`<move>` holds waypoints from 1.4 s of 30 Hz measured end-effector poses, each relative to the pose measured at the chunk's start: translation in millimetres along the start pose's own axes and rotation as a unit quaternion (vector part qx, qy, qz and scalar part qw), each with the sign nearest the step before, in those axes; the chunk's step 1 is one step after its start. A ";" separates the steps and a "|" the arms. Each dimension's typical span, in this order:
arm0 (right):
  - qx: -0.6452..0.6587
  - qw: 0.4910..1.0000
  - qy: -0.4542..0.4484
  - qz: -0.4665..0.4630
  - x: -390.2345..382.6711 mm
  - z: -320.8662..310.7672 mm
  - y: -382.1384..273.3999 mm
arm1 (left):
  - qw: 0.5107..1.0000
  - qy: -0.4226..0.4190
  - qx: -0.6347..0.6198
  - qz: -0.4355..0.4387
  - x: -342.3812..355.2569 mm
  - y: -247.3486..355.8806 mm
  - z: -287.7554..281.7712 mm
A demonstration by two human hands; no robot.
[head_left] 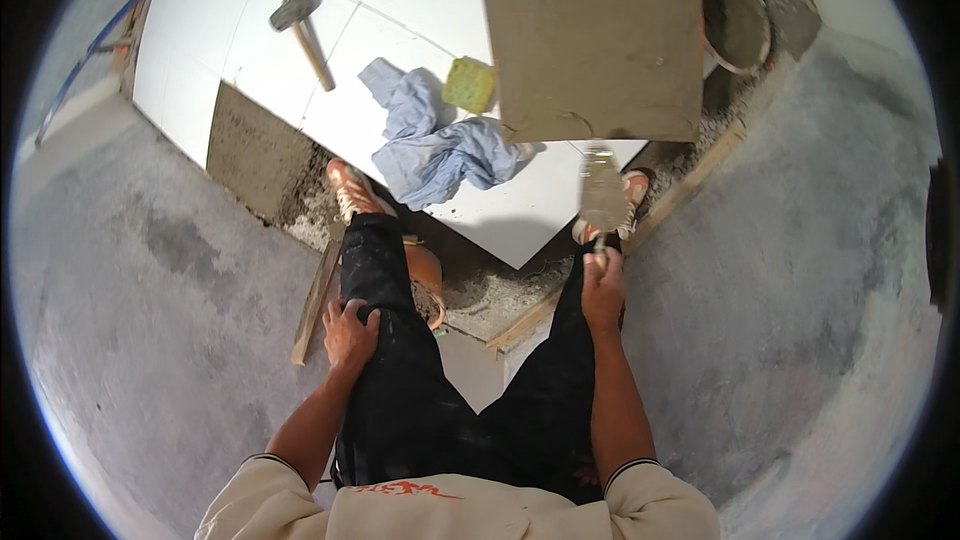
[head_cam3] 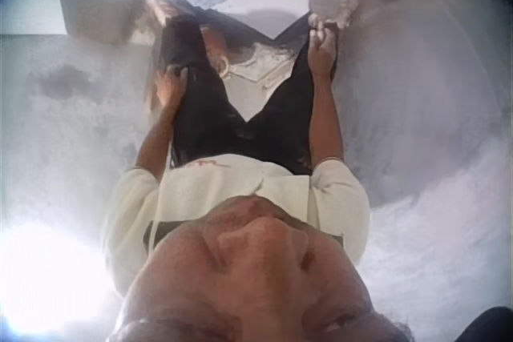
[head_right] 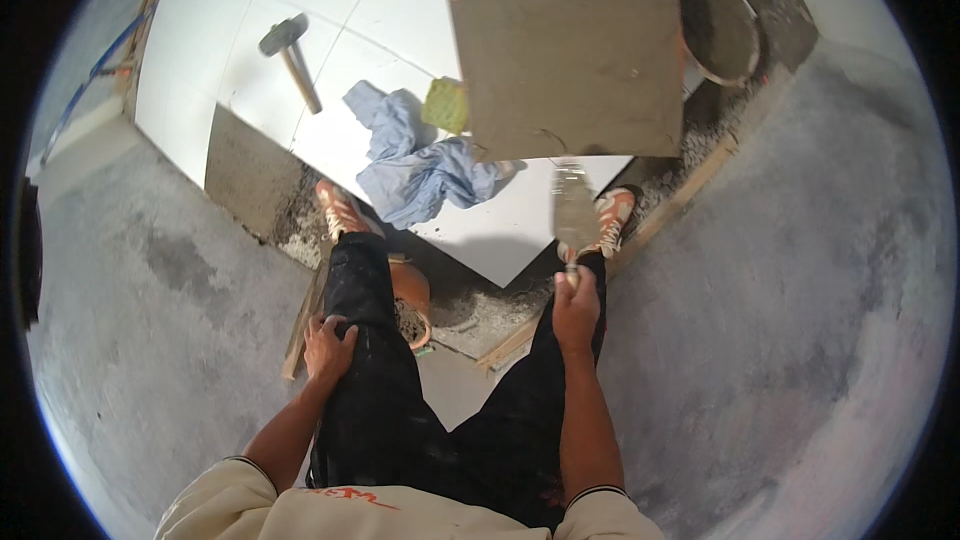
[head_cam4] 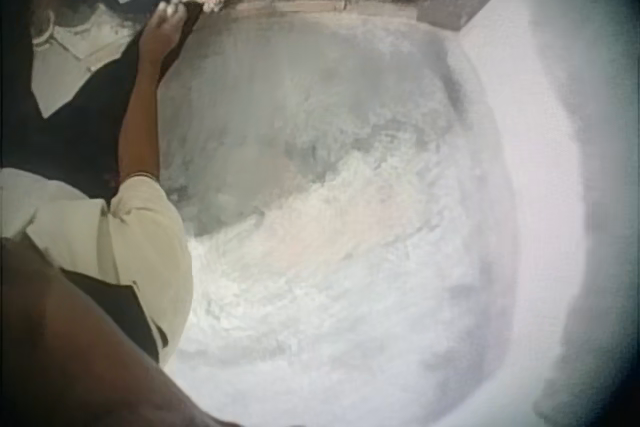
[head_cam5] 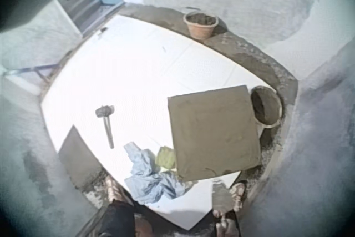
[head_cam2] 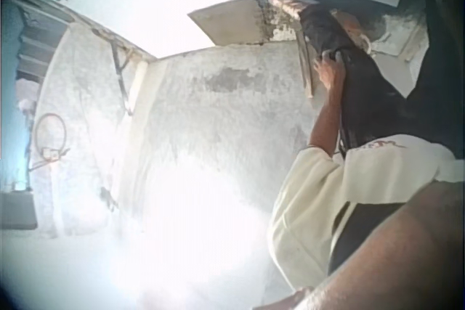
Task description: The person scoops cement from a bucket and spreads it onto the floor using a trowel. They smooth the surface with a straight edge and then apply cement to the back of a tile.
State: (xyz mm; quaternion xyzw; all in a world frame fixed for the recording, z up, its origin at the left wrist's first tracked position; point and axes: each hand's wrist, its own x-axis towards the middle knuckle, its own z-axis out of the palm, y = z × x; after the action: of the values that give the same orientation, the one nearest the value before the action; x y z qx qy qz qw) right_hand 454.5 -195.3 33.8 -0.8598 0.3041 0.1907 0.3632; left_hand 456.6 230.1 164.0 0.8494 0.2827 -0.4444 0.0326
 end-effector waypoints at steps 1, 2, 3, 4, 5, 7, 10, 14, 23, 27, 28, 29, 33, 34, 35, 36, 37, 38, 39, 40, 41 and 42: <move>-0.010 0.997 -0.044 -0.060 -0.3 9.0 -16.5 | 1.000 -0.005 -0.013 -0.018 -1.6 -3.6 -1.7; -0.021 0.989 -0.084 -0.119 -0.3 15.5 -34.4 | 0.999 -0.012 -0.027 -0.031 -3.5 -5.9 -3.7; -0.012 0.986 -0.118 -0.117 1.2 21.4 -48.2 | 0.998 -0.019 -0.041 -0.040 -3.7 -5.7 -4.6; -0.024 0.982 -0.117 -0.149 3.8 34.4 -44.5 | 0.998 -0.019 -0.049 -0.042 -4.0 -6.2 -5.5; -0.012 0.983 -0.146 -0.115 7.9 41.8 -46.4 | 0.997 -0.020 -0.055 -0.043 -4.4 -7.4 -5.4; -0.004 0.982 -0.171 -0.075 15.6 51.2 -49.0 | 0.996 -0.020 -0.069 -0.046 -3.6 -10.5 -2.6; -0.008 0.983 -0.178 -0.048 23.6 56.3 -55.6 | 0.994 -0.022 -0.086 -0.059 -4.8 -18.7 1.0; -0.070 0.977 -0.184 -0.080 35.8 49.8 -48.1 | 0.993 -0.026 -0.100 -0.062 -4.2 -17.0 -3.8; -0.097 0.973 -0.161 -0.137 -3.6 45.5 -99.9 | 0.994 0.003 -0.096 -0.055 -4.9 -33.3 1.6; -0.013 0.971 -0.236 0.026 17.4 75.0 -154.6 | 0.995 0.012 -0.095 -0.041 -1.7 -32.0 0.8; 0.026 0.957 -0.270 0.103 14.0 78.1 -188.6 | 0.994 0.010 -0.100 -0.049 -3.8 -35.8 0.9; 0.077 0.958 -0.258 0.101 17.2 86.8 -177.6 | 0.993 0.007 -0.107 -0.044 -0.9 -32.3 0.0; 0.133 0.929 -0.269 0.215 -7.7 101.8 -176.2 | 0.991 -0.004 -0.127 -0.045 1.2 -33.1 -6.9; 0.117 0.933 -0.269 0.206 -12.9 102.7 -172.2 | 0.991 -0.002 -0.128 -0.045 2.5 -32.0 -8.5; 0.127 0.935 -0.272 0.188 -20.0 98.9 -174.3 | 0.991 -0.002 -0.129 -0.047 1.4 -33.6 -9.1; 0.137 0.937 -0.275 0.168 -21.0 95.0 -184.4 | 0.990 0.000 -0.131 -0.050 2.0 -34.6 -9.2; 0.137 0.947 -0.255 0.139 -16.4 90.3 -194.8 | 0.989 -0.002 -0.135 -0.054 3.2 -35.4 -9.1; 0.137 0.956 -0.233 0.111 -9.9 83.3 -206.2 | 0.989 -0.003 -0.139 -0.056 4.2 -35.5 -9.2; 0.115 0.967 -0.217 0.069 7.8 80.7 -213.2 | 0.988 -0.008 -0.140 -0.061 3.1 -37.1 -9.2; 0.124 0.974 -0.188 0.040 30.5 82.3 -222.8 | 0.989 -0.003 -0.135 -0.058 3.0 -38.5 -8.9; 0.145 0.974 -0.172 0.030 58.0 78.8 -241.6 | 0.990 0.001 -0.131 -0.053 3.4 -38.9 -7.4; 0.161 0.973 -0.165 0.010 88.1 76.2 -260.5 | 0.991 0.006 -0.127 -0.049 4.1 -38.9 -7.3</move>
State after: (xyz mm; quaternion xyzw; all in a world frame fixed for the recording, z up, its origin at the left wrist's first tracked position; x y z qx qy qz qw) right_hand 684.0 -29.1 67.4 -0.7436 0.2754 0.2820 0.5401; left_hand 444.0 266.7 172.8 0.8264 0.3783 -0.4004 0.1165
